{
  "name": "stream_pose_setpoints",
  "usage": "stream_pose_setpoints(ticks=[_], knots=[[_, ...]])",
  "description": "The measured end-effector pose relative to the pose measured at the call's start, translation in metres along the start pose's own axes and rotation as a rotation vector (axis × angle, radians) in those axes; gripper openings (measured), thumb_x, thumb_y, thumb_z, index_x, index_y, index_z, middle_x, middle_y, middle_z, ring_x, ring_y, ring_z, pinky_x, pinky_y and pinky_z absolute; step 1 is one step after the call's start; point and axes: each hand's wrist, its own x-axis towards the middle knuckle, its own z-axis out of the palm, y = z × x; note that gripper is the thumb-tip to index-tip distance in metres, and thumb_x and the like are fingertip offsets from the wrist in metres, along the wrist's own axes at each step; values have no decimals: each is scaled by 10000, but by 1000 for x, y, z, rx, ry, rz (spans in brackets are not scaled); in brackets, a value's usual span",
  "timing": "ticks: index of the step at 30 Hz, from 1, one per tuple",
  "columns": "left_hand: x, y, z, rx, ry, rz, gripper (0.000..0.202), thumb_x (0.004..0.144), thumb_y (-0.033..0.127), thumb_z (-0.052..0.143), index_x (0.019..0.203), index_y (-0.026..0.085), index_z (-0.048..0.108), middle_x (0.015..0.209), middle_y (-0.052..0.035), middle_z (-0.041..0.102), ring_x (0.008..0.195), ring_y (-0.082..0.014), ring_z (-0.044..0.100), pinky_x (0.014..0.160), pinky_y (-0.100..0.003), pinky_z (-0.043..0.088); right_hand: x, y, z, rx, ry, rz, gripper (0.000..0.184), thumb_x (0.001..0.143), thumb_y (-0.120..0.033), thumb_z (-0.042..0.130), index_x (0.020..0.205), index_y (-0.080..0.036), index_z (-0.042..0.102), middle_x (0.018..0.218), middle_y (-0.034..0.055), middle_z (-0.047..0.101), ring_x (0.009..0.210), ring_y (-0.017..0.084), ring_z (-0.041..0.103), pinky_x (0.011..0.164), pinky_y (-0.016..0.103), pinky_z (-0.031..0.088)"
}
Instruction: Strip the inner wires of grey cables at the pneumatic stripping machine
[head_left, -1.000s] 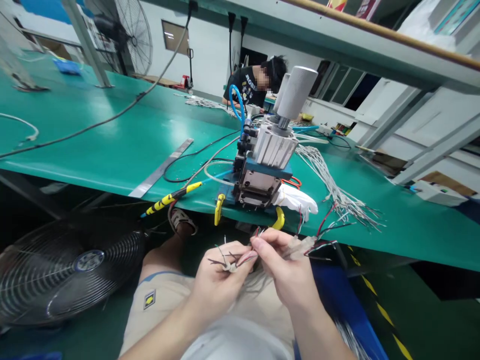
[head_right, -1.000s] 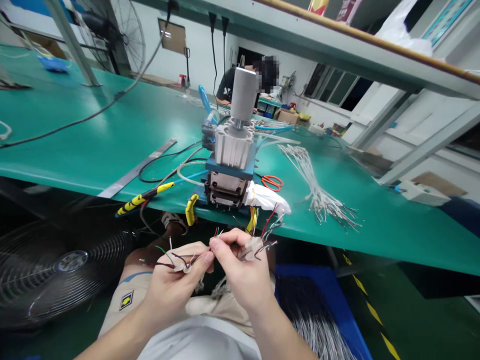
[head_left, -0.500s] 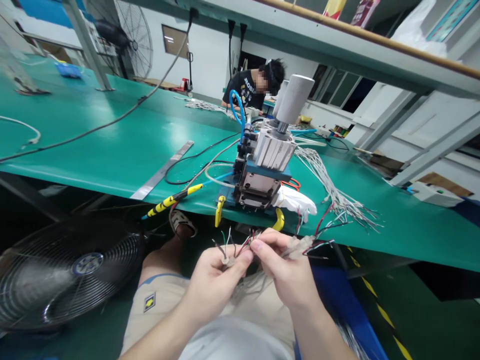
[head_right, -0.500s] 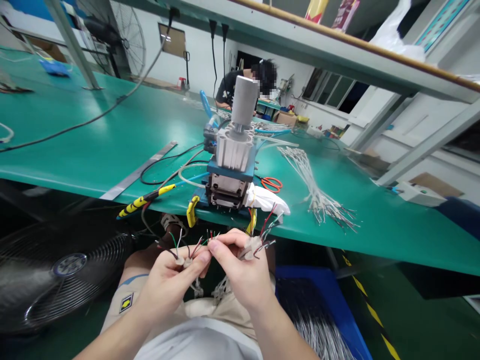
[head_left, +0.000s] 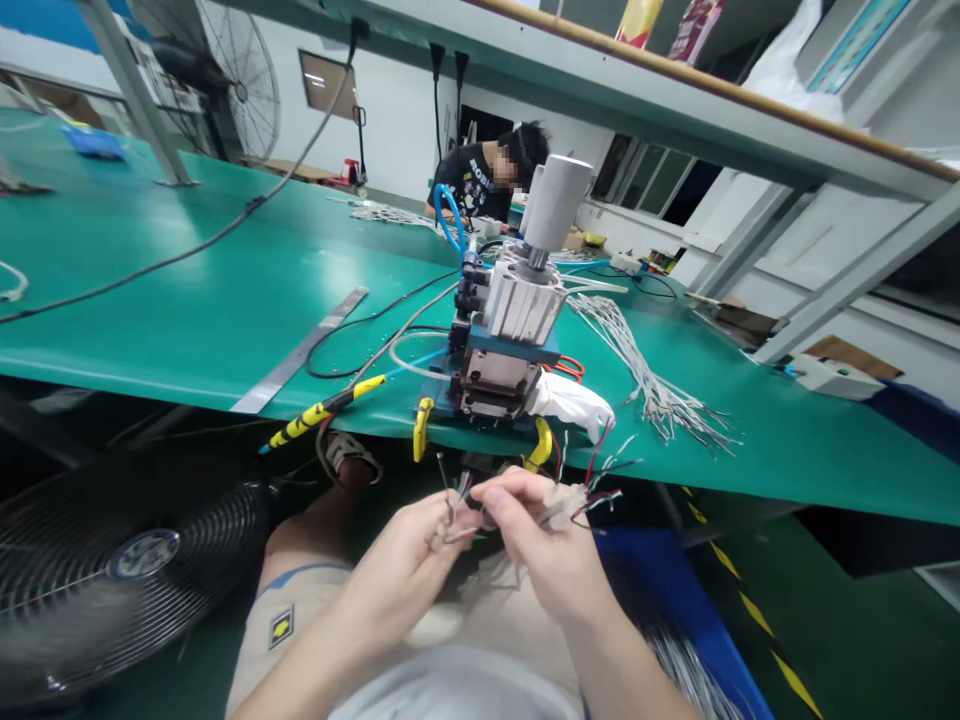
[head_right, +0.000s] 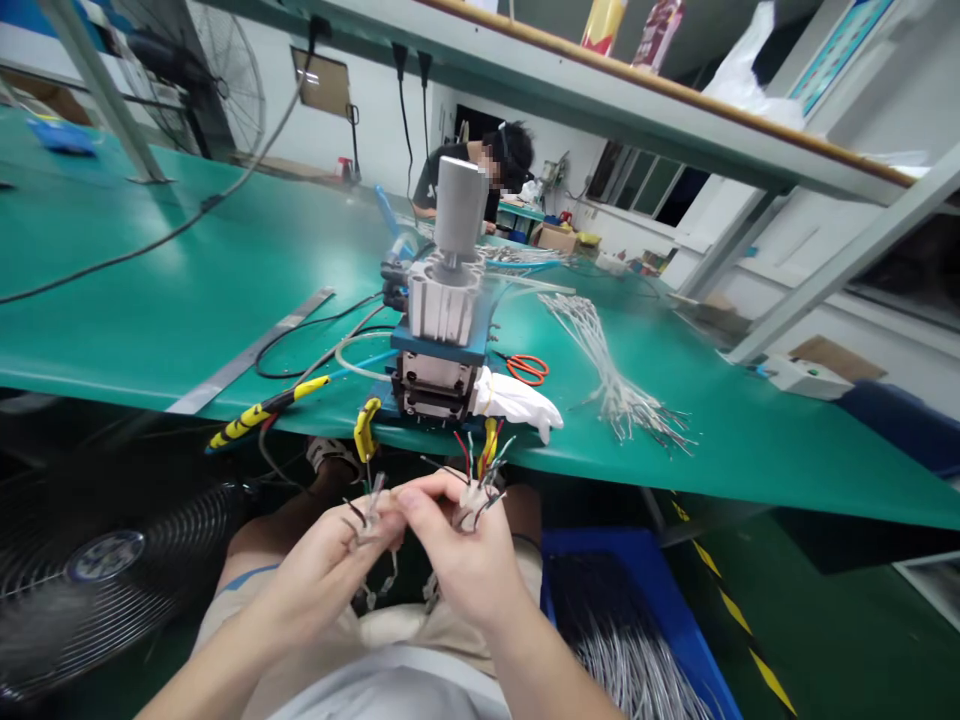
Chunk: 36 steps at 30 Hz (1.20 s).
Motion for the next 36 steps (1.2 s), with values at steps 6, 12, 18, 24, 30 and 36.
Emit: stream_pose_setpoints(ticks=[6,12,18,24,30,36], knots=[[-2,1,-3,-370,319,-61,387,927,523,549,765,180,626,653,17,514,546,-92,418,501,-197,361,0,16,0,309,-105,267,154,799,-317,654,817,-172,608,504,-105,350,386,40,201,375,194,126],[4,24,13,-504,272,-227,250,724,283,813,950,181,782,643,-3,652,574,-101,563,535,-178,456,-5,24,8,335,-204,309,200,743,-207,655,917,-198,558,611,-92,417,456,54,281,424,172,238],[7,29,17,-452,93,-159,101,813,223,719,766,179,798,755,-48,733,791,-179,675,787,-256,547,-10,28,10,240,-230,151,449,757,-133,658,1183,-248,573,1038,28,649,973,199,610,931,344,473],[7,17,12,-631,319,-123,215,857,380,704,863,167,679,554,42,553,435,-41,398,449,-156,340,-10,36,3,304,-179,97,580,750,-133,513,1311,-241,616,1122,61,680,858,202,637,820,350,519],[6,15,7,-656,446,-156,311,830,433,727,926,146,655,639,14,619,405,6,265,419,-150,182,-1,24,-4,226,115,35,274,953,-409,554,1033,-203,716,893,51,656,554,99,547,478,221,434],[2,9,12,-522,457,-223,295,745,401,799,808,130,701,575,-1,615,476,-55,420,452,-172,297,10,4,4,147,127,0,206,799,-370,778,859,-184,714,579,-49,514,416,51,324,383,195,294]])
